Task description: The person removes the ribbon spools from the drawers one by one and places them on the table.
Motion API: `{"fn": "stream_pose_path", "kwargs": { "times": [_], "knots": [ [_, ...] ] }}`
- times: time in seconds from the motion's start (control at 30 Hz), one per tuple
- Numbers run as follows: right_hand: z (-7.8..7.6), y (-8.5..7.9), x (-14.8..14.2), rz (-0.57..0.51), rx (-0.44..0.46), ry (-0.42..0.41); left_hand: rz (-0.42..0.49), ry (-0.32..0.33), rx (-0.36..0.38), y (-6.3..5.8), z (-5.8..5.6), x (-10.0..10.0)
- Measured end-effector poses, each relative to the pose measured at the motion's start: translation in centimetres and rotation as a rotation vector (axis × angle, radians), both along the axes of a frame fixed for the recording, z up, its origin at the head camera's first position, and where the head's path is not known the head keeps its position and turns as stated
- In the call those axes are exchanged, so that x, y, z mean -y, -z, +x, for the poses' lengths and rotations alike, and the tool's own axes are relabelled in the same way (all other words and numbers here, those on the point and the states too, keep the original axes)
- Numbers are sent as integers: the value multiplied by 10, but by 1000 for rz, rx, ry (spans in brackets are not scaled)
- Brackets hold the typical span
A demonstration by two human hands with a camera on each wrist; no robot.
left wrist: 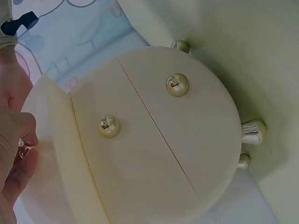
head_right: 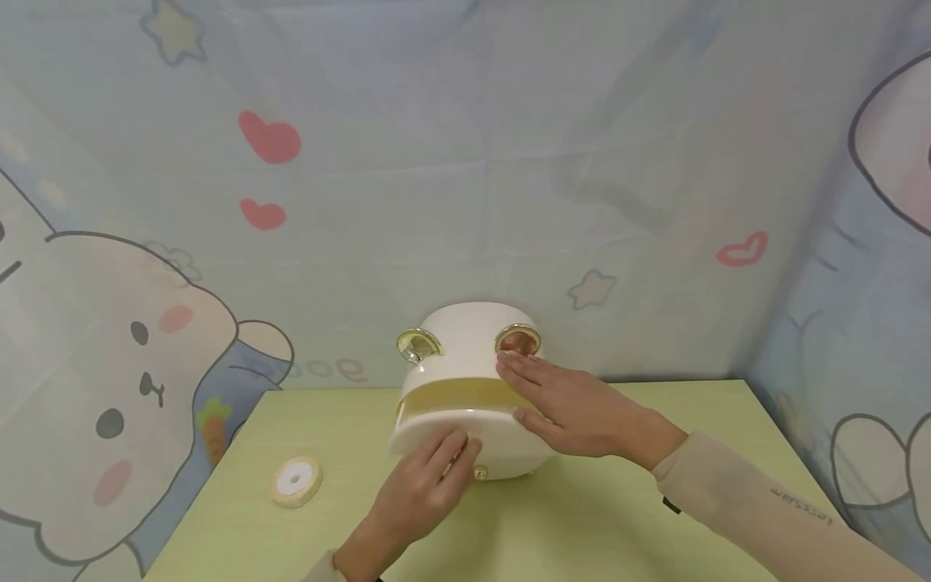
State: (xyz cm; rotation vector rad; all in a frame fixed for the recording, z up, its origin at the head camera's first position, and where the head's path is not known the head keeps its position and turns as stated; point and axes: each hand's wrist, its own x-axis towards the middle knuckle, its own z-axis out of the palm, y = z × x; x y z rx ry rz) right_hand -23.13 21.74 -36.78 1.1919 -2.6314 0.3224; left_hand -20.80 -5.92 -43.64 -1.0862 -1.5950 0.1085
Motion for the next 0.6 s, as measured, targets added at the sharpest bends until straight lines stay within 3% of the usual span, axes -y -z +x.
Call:
{"fn": "stream_pose_path", "kwargs": {
  "times": [0.6],
  "knots": [
    [0, 0, 1, 29, 10, 14, 16, -46, 78, -2, -16, -3]
  ]
}}
